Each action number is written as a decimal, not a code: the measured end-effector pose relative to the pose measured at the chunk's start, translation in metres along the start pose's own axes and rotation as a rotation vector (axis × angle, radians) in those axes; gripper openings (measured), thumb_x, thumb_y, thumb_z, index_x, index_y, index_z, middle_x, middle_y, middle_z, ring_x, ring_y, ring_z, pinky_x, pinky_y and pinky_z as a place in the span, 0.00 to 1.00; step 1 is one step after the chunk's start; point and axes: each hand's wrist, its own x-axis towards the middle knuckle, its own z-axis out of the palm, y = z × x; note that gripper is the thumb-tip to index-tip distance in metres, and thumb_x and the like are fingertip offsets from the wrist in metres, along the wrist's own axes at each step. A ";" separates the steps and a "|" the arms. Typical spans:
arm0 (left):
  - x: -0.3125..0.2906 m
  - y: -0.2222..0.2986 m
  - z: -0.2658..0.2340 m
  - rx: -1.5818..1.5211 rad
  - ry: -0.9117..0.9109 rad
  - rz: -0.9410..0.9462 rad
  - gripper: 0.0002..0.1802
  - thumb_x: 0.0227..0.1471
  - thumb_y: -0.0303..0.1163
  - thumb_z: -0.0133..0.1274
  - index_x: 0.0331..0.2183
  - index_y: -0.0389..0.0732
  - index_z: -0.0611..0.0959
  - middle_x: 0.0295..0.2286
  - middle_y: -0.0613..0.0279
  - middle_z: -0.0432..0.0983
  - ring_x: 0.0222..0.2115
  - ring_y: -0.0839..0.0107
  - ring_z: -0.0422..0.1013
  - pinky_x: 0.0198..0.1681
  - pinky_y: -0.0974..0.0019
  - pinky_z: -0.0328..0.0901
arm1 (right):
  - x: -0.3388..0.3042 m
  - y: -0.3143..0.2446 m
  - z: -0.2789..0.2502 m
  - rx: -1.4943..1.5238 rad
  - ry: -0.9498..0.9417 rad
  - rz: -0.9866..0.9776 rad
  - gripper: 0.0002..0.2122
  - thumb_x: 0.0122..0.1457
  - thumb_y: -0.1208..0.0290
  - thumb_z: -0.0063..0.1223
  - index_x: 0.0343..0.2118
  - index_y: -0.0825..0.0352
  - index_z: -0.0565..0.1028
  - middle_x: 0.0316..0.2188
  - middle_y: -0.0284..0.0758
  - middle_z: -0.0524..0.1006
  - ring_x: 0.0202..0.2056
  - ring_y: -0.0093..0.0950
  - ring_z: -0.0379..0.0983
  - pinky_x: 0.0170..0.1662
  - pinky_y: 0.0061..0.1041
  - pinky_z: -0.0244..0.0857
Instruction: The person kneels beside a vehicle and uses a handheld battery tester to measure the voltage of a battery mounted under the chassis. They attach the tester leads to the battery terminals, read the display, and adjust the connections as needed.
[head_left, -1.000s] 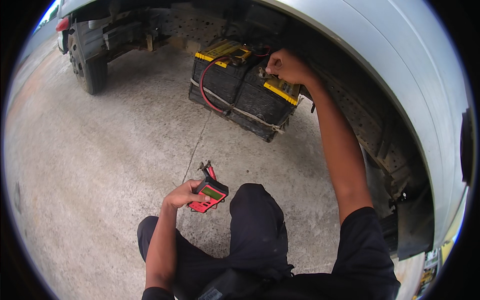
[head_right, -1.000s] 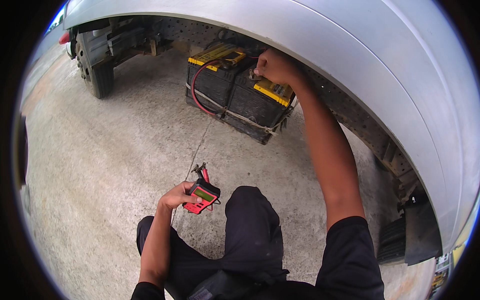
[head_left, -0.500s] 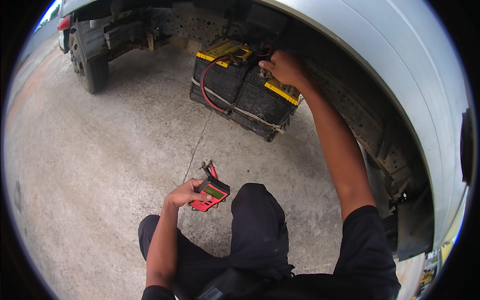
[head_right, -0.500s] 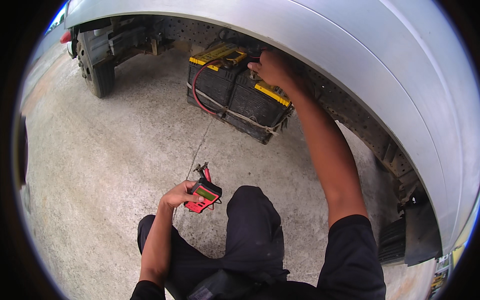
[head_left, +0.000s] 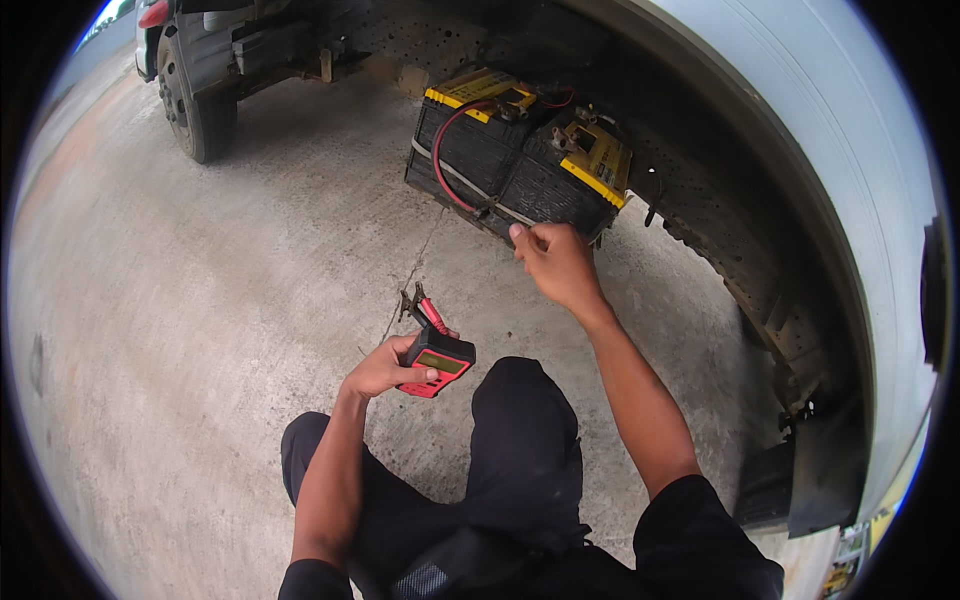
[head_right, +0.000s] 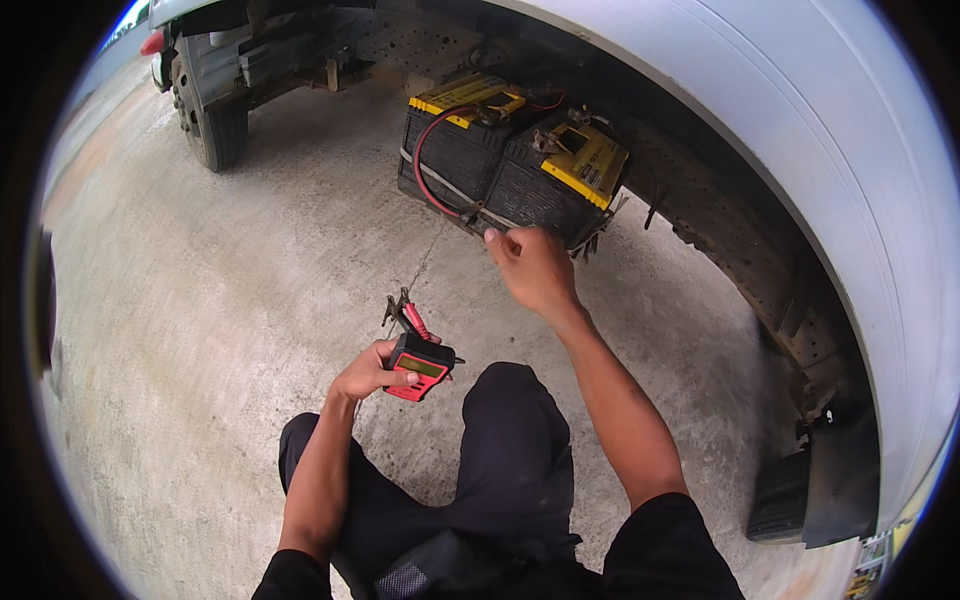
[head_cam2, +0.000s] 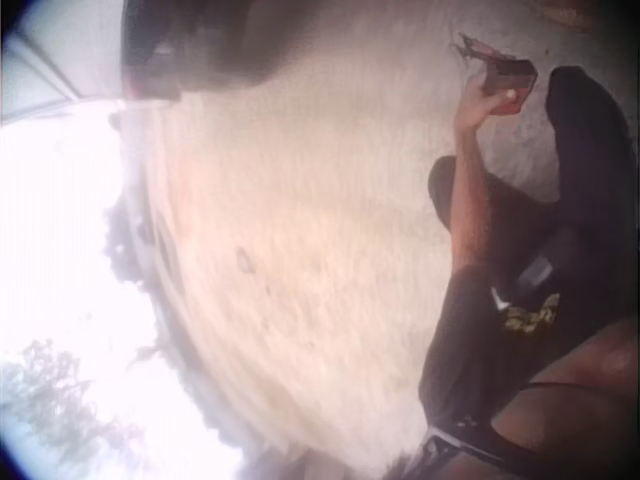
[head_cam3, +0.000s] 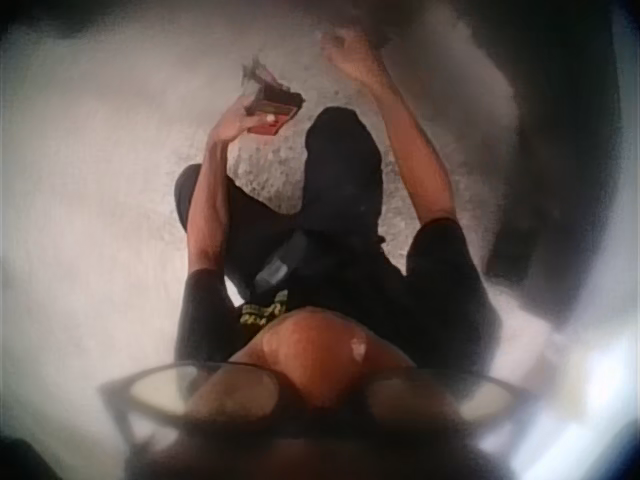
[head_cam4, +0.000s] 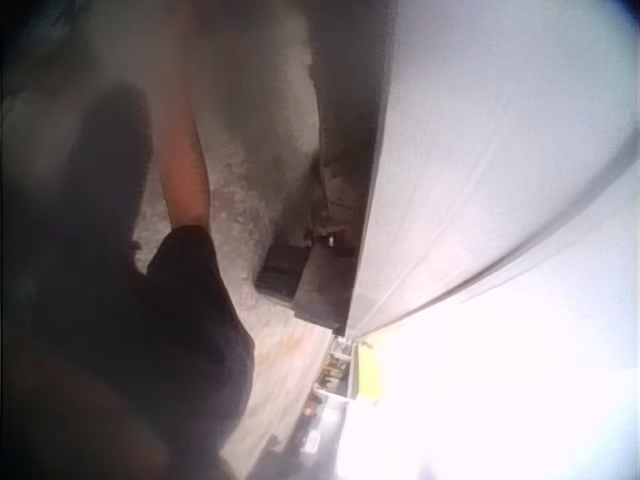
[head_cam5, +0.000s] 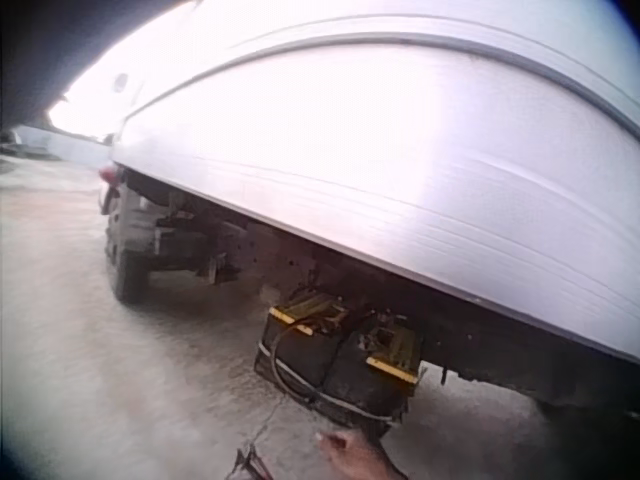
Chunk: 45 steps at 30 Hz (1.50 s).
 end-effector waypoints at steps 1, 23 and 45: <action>0.005 0.004 0.002 0.016 -0.011 0.032 0.29 0.55 0.31 0.71 0.58 0.40 0.84 0.52 0.64 0.81 0.53 0.70 0.74 0.62 0.64 0.64 | -0.013 0.025 0.032 0.180 -0.150 0.034 0.22 0.73 0.51 0.54 0.37 0.68 0.84 0.29 0.34 0.83 0.32 0.24 0.78 0.38 0.29 0.69; 0.008 0.003 0.012 0.388 0.053 -0.022 0.25 0.54 0.32 0.69 0.52 0.36 0.85 0.58 0.61 0.75 0.54 0.68 0.74 0.59 0.60 0.67 | -0.041 0.019 0.111 0.659 -0.357 0.162 0.16 0.71 0.60 0.53 0.43 0.72 0.82 0.37 0.38 0.84 0.38 0.24 0.79 0.44 0.29 0.72; 0.006 -0.011 0.015 -0.842 0.360 0.406 0.32 0.62 0.42 0.63 0.62 0.40 0.76 0.53 0.52 0.81 0.56 0.47 0.76 0.58 0.41 0.75 | 0.067 0.047 -0.113 -0.260 0.285 -0.267 0.13 0.72 0.68 0.53 0.53 0.69 0.81 0.46 0.50 0.82 0.48 0.48 0.80 0.51 0.39 0.71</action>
